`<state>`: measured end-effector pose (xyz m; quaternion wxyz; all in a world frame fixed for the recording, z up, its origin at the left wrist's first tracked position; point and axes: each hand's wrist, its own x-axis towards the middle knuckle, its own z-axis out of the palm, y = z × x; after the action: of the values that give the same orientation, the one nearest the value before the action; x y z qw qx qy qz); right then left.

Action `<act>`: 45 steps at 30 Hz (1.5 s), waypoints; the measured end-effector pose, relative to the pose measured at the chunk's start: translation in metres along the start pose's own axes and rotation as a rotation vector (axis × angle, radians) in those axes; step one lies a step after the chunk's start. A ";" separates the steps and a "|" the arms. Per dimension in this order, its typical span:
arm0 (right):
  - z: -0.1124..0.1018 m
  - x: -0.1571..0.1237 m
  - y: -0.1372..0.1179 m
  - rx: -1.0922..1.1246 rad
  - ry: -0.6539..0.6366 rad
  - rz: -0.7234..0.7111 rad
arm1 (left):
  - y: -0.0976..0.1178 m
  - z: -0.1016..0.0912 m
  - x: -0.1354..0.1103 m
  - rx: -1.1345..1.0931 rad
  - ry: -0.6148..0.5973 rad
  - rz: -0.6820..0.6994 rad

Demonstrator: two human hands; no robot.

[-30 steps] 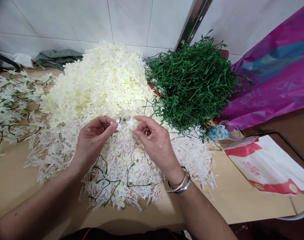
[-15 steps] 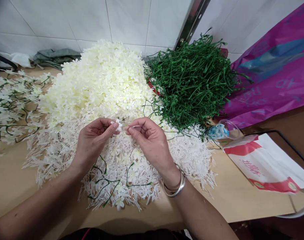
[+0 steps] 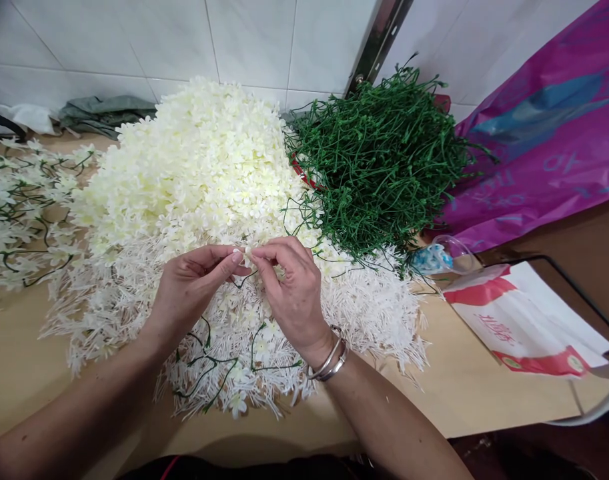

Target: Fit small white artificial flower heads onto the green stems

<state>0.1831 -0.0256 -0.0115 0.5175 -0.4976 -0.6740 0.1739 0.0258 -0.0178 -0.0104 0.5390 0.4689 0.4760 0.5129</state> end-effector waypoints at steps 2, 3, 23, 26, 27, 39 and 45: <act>0.001 -0.001 0.001 -0.021 0.020 -0.018 | -0.001 0.000 0.000 -0.026 -0.023 -0.015; 0.002 -0.002 0.002 -0.029 0.033 -0.032 | -0.001 0.001 0.000 -0.036 -0.036 -0.022; 0.011 -0.007 0.004 0.141 0.036 0.054 | -0.008 0.004 -0.002 -0.155 0.026 -0.009; 0.011 -0.007 0.003 0.133 0.071 0.062 | -0.009 0.007 -0.004 -0.140 0.006 0.037; 0.011 -0.007 0.003 0.140 0.072 0.068 | -0.009 0.008 -0.005 -0.127 0.004 0.058; 0.007 0.002 0.020 0.739 -0.103 0.488 | -0.008 -0.002 -0.006 0.169 -0.077 0.263; 0.002 0.006 0.020 0.667 -0.102 0.324 | -0.002 -0.002 -0.007 0.077 -0.138 0.228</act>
<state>0.1912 -0.0108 -0.0240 0.5827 -0.3924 -0.5176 0.4884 0.0236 -0.0250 -0.0128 0.4902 0.5746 0.4007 0.5186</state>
